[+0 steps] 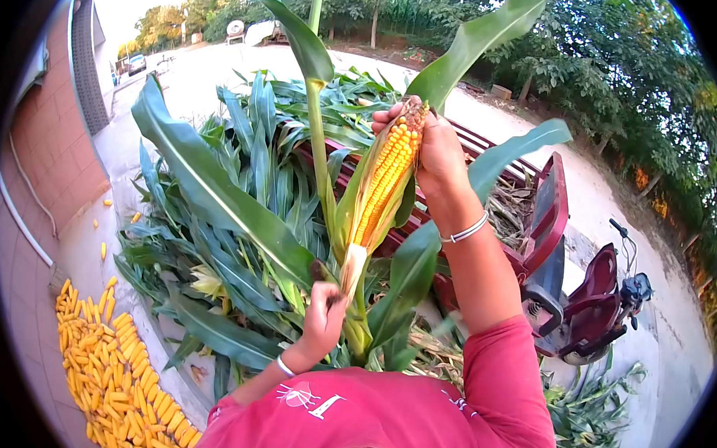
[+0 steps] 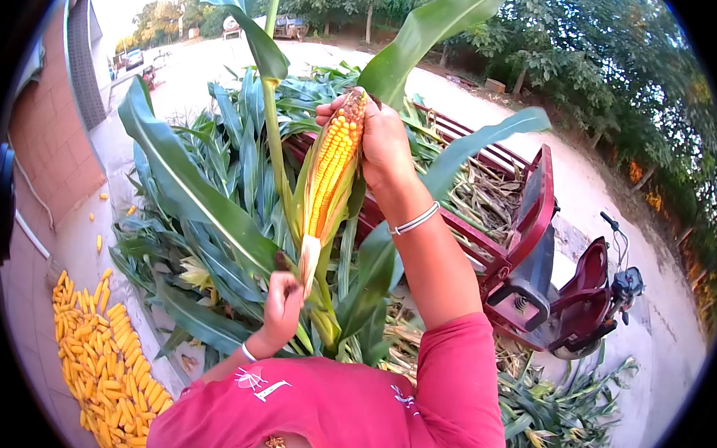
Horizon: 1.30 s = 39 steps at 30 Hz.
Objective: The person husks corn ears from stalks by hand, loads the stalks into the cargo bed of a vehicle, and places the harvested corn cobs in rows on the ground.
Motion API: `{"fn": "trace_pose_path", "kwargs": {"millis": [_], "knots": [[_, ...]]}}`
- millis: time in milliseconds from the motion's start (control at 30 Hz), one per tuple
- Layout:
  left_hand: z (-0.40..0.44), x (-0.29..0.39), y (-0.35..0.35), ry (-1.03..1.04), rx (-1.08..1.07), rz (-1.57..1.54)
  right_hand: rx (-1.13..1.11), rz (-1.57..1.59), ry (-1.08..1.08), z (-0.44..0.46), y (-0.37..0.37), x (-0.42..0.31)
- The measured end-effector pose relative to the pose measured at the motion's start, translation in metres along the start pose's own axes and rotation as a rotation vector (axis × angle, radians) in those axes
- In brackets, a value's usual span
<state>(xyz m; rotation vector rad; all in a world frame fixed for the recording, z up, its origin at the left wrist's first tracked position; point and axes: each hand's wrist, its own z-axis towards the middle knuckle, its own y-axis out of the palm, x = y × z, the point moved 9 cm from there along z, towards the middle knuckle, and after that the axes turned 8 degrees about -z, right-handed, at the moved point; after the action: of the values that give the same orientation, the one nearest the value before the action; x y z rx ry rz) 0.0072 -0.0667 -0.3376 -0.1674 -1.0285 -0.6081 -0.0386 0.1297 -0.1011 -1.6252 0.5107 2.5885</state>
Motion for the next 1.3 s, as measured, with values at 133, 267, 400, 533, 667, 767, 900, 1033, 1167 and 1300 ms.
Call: {"fn": "trace_pose_path", "kwargs": {"millis": [133, 267, 400, 533, 667, 767, 900, 1033, 1167, 1300], "knots": [[-0.039, -0.022, -0.027, -0.037, 0.067, 0.105, -0.01, 0.03, -0.007, 0.005, 0.012, 0.024], [-0.042, -0.025, -0.046, -0.057, 0.096, 0.148, -0.109, 0.112, 0.033, 0.007, 0.044, 0.036], [-0.018, -0.037, -0.069, -0.057, 0.05, 0.23, -0.126, 0.51, 0.161, 0.019, 0.063, 0.077], [0.01, -0.002, -0.083, -0.154, 0.08, 0.173, 0.129, 0.837, 0.022, 0.018, 0.056, 0.105], [0.074, 0.131, -0.093, 0.353, 0.198, 0.529, 0.021, 0.959, 0.058, 0.011, 0.076, 0.122], [0.136, 0.15, -0.08, 0.413, 0.24, 0.331, -0.077, 0.845, -0.013, -0.012, 0.096, 0.109], [0.165, 0.115, -0.079, 0.349, 0.316, 0.155, 0.027, 0.259, 0.021, -0.058, 0.073, 0.126], [0.193, 0.086, -0.116, 0.124, 0.382, -0.088, -0.324, -0.412, 0.064, -0.183, 0.018, 0.223], [0.207, 0.017, -0.092, 0.047, 0.312, 0.033, -0.104, -0.498, 0.098, -0.233, -0.032, 0.262], [0.207, 0.024, -0.04, 0.161, 0.295, 0.214, -0.084, -0.703, 0.098, -0.208, -0.079, 0.247]]}}
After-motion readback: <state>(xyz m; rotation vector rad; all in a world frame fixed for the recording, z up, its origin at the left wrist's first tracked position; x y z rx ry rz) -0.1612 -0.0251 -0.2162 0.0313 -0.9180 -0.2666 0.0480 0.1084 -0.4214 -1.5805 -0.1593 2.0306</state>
